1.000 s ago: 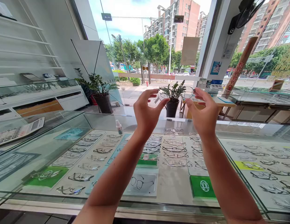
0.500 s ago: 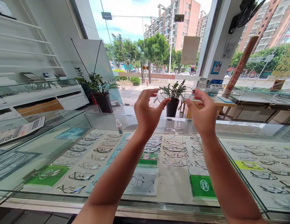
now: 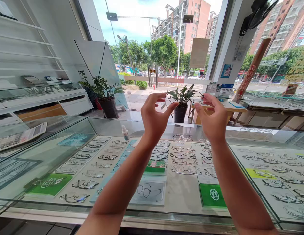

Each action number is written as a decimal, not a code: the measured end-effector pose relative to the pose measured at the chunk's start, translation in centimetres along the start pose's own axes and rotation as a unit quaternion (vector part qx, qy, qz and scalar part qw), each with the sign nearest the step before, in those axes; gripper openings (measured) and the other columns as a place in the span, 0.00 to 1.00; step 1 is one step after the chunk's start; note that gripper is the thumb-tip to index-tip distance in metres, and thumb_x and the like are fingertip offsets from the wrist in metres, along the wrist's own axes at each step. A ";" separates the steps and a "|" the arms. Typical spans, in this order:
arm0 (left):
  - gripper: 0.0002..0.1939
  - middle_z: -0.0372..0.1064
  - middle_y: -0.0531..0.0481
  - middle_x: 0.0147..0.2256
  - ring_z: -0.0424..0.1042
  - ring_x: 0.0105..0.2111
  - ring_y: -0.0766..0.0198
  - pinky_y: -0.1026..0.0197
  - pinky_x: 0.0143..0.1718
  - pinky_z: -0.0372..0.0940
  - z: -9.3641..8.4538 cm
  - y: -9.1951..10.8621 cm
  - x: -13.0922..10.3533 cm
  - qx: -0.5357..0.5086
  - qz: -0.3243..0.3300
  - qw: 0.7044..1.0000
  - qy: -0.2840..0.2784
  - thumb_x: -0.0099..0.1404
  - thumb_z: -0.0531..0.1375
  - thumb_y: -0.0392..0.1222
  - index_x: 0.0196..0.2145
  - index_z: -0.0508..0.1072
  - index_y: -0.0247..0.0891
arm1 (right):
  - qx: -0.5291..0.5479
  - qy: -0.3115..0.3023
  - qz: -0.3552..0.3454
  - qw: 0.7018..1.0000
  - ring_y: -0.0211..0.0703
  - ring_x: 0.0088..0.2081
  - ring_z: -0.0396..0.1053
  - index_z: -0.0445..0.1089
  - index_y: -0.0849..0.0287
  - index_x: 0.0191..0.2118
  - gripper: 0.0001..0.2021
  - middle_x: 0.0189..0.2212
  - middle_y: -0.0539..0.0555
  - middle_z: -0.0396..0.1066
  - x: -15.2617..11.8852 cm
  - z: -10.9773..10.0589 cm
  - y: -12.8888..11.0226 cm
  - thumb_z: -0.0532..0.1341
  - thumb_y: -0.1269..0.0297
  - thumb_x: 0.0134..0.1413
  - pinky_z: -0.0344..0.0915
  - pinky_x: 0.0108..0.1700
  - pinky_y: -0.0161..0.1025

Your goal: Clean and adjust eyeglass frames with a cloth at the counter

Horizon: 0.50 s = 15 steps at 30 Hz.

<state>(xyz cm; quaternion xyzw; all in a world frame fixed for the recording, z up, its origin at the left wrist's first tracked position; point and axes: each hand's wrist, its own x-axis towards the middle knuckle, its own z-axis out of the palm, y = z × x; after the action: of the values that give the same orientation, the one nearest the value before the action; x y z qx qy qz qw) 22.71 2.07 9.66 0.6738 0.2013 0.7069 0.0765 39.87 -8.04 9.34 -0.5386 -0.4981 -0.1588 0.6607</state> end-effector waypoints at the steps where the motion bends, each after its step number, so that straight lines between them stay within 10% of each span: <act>1: 0.21 0.83 0.50 0.44 0.83 0.43 0.56 0.53 0.42 0.74 0.0 -0.2 0.1 -0.010 -0.011 1.000 -0.007 0.60 0.78 0.51 0.47 0.78 0.46 | -0.002 0.003 -0.007 1.000 0.57 0.56 0.79 0.76 0.55 0.61 0.23 0.56 0.61 0.81 0.0 0.0 0.0 0.70 0.57 0.63 0.78 0.55 0.59; 15: 0.20 0.84 0.47 0.44 0.85 0.44 0.57 0.56 0.39 0.77 0.5 -1.2 0.3 -0.086 -0.072 0.992 -0.051 0.60 0.77 0.52 0.45 0.78 0.46 | -0.030 0.032 -0.067 0.997 0.56 0.54 0.79 0.75 0.51 0.59 0.20 0.54 0.59 0.79 0.0 -0.2 -0.6 0.69 0.57 0.64 0.79 0.52 0.57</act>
<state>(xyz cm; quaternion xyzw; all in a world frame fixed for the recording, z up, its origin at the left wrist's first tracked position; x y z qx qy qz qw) 22.93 3.39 9.50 0.6838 0.1841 0.6786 0.1951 39.57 -8.39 9.70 -0.5186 -0.5063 -0.2346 0.6478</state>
